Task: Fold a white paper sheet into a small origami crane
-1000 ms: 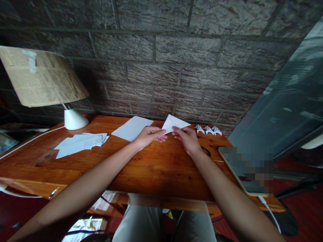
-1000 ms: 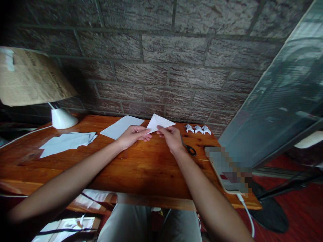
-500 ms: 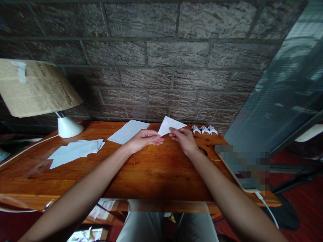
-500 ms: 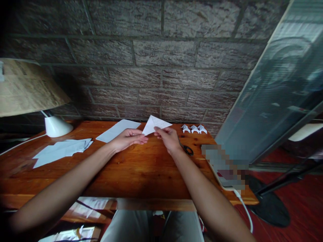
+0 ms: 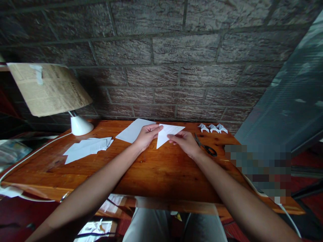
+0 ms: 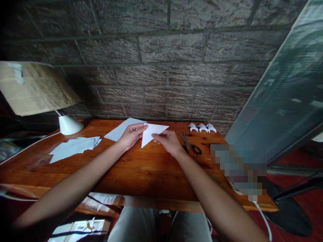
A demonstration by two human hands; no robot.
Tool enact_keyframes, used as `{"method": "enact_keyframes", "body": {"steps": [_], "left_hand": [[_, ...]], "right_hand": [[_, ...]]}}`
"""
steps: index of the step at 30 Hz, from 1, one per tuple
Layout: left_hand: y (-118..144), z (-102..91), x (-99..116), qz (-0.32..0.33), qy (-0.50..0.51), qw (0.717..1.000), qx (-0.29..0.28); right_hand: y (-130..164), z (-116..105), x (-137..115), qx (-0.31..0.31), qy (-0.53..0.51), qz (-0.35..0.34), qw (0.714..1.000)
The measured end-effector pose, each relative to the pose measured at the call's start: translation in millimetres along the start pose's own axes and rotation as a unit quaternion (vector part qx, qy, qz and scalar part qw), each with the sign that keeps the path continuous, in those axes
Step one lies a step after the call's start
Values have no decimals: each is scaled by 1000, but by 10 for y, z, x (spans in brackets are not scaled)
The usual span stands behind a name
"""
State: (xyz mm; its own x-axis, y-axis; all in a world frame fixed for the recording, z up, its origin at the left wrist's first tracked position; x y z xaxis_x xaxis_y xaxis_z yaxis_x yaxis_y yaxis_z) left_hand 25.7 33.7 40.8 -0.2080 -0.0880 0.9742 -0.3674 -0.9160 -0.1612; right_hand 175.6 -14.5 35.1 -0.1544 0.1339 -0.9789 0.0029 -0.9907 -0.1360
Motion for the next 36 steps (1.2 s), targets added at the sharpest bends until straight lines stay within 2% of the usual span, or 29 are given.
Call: {"method": "enact_keyframes", "body": {"steps": [9, 13, 16, 19, 21, 24, 26, 36], "left_hand": [[32, 25, 11, -12, 24, 1000, 10], [30, -2, -17, 1, 34, 998, 58], [29, -23, -7, 29, 23, 996, 86], [37, -53, 59, 78, -37, 991, 102], [35, -54, 78, 87, -68, 990, 85], [17, -2, 11, 42, -75, 996, 5], [12, 21, -36, 16, -73, 997, -29], [33, -2, 18, 36, -49, 998, 26]], "right_hand": [[12, 19, -26, -2, 10, -16, 1000], [18, 52, -42, -13, 20, -16, 1000], [21, 72, -41, -17, 23, -12, 1000], [21, 70, -38, -14, 10, -10, 1000], [20, 59, -34, -11, -6, -7, 1000], [17, 33, -32, -1, -32, -2, 999], [15, 20, -40, 4, -41, 0, 999], [18, -3, -80, -2, -49, 9, 999]]}}
Point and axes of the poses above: each hand's wrist, its own y-axis away from the middle knuckle, its own z-axis out of the palm, x = y × z, the point moved 6 cm from there along -y, towards the middle knuckle, and after that the axes turned 8 degrees about -y, right-handed, at the moved point
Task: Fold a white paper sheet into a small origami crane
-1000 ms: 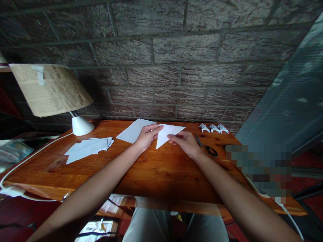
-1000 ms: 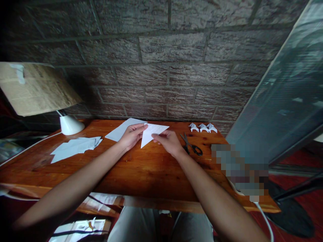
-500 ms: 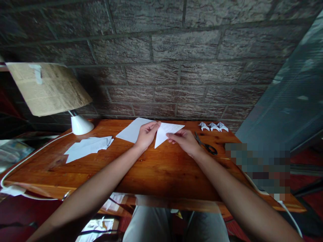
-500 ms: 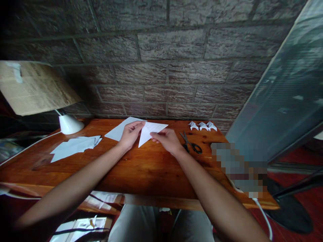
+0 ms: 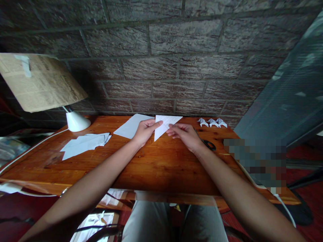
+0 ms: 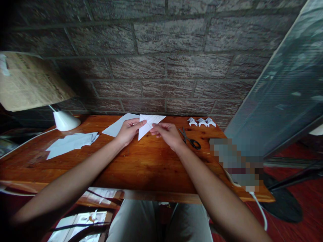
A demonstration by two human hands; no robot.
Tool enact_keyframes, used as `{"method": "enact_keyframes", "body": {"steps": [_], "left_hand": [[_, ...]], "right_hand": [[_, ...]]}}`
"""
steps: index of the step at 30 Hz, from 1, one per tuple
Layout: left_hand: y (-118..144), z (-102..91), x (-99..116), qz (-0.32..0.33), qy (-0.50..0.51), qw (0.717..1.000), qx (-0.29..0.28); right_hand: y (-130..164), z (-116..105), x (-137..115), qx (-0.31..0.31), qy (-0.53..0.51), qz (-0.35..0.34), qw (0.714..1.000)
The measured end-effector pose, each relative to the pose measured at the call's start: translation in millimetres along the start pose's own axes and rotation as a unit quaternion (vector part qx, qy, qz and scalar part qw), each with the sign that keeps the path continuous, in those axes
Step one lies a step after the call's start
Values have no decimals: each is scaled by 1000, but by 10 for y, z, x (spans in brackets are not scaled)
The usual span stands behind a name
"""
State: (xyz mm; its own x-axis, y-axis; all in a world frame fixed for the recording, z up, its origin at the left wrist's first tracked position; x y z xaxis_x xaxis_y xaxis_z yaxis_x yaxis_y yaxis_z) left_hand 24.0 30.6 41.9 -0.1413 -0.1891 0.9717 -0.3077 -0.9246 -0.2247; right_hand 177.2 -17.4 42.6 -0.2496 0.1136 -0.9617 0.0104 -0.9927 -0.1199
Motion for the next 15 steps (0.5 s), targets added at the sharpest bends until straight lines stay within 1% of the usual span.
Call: {"method": "enact_keyframes", "body": {"steps": [4, 7, 10, 15], "left_hand": [[-9, -9, -13, 2, 3, 1000, 14], [-10, -6, -6, 20, 0, 1000, 16], [4, 6, 20, 39, -14, 999, 10], [26, 41, 45, 40, -21, 999, -10]], "right_hand": [[-5, -3, 8, 0, 6, -2, 1000], [-11, 1, 10, -3, 14, -7, 1000], [-15, 5, 10, -7, 27, -16, 999], [-13, 15, -3, -22, 58, -39, 997]]}}
Point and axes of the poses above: each hand's wrist, its own y-axis away from the middle knuckle, its own z-axis out of the palm, x = y × z, the point moved 6 cm from there along -y, towards the middle knuckle, and after that the axes turned 8 degrees about -y, right-handed, at the moved point
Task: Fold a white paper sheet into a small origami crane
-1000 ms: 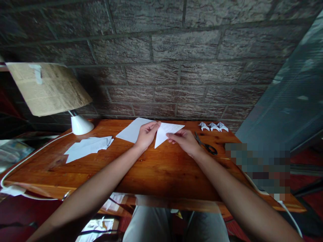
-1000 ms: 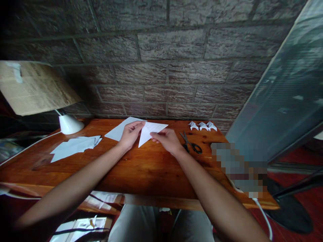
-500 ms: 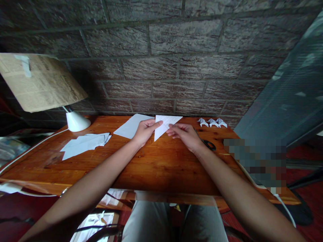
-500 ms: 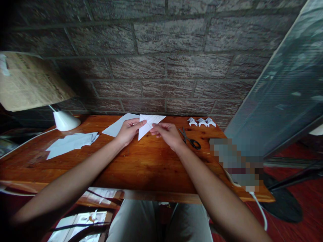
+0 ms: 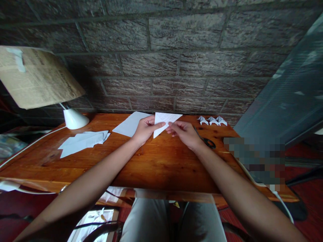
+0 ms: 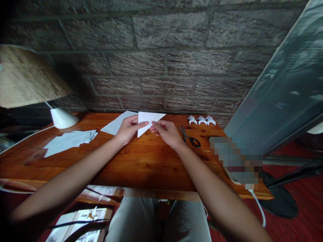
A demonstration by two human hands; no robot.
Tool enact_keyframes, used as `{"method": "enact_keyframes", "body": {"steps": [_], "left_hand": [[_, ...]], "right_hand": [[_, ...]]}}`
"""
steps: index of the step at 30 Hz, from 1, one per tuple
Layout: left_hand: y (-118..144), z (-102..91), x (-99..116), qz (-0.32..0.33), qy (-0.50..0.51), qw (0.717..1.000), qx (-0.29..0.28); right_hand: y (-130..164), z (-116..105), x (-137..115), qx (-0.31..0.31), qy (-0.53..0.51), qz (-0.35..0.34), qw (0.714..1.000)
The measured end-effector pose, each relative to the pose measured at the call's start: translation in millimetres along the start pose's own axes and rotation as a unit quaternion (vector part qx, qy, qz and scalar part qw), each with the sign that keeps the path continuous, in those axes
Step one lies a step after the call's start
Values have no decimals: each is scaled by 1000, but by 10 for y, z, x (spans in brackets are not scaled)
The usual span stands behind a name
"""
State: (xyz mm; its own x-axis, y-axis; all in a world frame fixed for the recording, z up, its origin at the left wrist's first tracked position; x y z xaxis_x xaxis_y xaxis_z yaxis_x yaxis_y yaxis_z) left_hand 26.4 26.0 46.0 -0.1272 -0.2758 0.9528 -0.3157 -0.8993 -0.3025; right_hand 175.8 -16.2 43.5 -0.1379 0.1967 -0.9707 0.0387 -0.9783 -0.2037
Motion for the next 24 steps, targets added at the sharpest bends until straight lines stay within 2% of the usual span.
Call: {"method": "enact_keyframes", "body": {"steps": [15, 24], "left_hand": [[-20, 8, -23, -8, 26, 999, -26], [-12, 0, -78, -15, 45, 999, 11]], "right_hand": [[2, 37, -39, -21, 20, -23, 999], [15, 10, -30, -7, 28, -18, 999]]}}
Point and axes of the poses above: each hand's wrist, its own y-axis away from the middle knuckle, its own z-axis out of the palm, x = y × z, the point moved 6 cm from there along -y, towards the middle knuckle, and after that the axes turned 8 degrees about -y, right-handed, at the moved point
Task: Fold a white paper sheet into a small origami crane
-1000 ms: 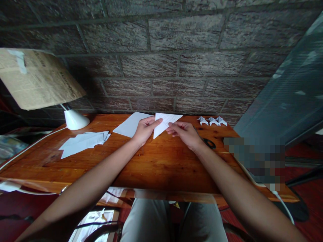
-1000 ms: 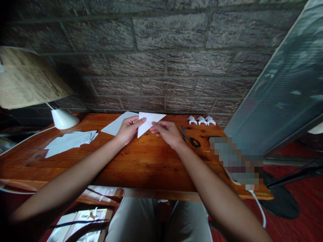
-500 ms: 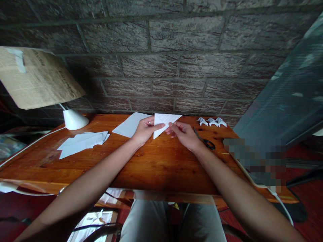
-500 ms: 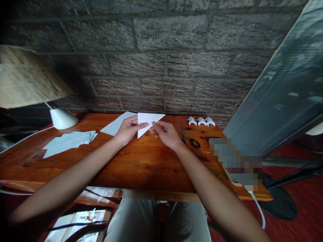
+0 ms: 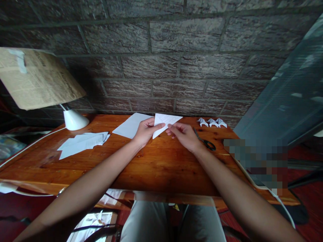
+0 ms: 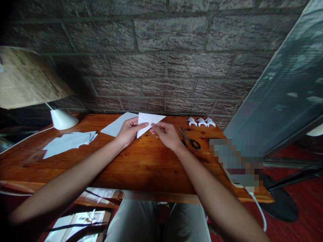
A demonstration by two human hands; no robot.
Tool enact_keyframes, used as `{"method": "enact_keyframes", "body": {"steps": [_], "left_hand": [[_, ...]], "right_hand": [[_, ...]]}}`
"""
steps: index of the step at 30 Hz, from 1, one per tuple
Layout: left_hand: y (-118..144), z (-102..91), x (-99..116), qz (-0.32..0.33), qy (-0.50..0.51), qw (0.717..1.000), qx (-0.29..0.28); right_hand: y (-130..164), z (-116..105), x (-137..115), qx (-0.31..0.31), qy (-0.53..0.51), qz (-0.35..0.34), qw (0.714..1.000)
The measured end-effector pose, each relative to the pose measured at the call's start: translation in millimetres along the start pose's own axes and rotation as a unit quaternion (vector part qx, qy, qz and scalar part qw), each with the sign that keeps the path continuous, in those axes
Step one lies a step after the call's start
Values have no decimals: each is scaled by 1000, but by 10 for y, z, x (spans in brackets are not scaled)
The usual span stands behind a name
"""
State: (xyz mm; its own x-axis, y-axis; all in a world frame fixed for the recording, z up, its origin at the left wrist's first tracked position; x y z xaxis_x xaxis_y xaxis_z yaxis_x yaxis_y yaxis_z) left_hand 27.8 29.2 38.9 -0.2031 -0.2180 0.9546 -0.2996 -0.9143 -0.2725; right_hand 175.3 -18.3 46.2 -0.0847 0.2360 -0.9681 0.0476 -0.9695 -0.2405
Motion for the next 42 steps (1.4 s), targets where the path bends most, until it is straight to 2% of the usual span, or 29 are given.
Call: {"method": "enact_keyframes", "body": {"steps": [12, 20, 27, 31, 35, 40, 42], "left_hand": [[26, 65, -73, -34, 33, 999, 3], [-26, -36, -92, -44, 17, 998, 48], [-47, -119, -42, -45, 29, 996, 77], [-60, -104, -52, -35, 24, 997, 63], [-57, -112, -3, -1, -30, 998, 61], [-44, -11, -63, -42, -73, 996, -31], [-43, 0, -68, -36, -91, 995, -36]], "right_hand": [[-34, 3, 141, -8, 2, 9, 1000], [-33, 2, 200, -3, 22, 37, 999], [-46, 16, 192, -3, -12, 48, 999], [-39, 51, 225, 2, -29, 54, 998], [-38, 49, 271, 15, -33, 55, 998], [-57, -54, 243, 55, -57, 41, 996], [-56, -74, 220, 60, -70, 38, 995]]}}
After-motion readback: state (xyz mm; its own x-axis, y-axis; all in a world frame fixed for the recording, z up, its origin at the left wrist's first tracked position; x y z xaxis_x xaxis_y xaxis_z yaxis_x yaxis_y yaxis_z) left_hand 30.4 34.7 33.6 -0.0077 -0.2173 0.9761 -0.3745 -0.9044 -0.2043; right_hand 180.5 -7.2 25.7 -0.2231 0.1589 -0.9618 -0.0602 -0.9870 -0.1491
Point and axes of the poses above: each hand's wrist, its own y-axis away from the middle knuckle, its own z-axis out of the palm, x = y × z, the point moved 6 cm from there along -y, towards the middle knuckle, and after that the axes turned 8 degrees about -y, right-handed, at the moved point
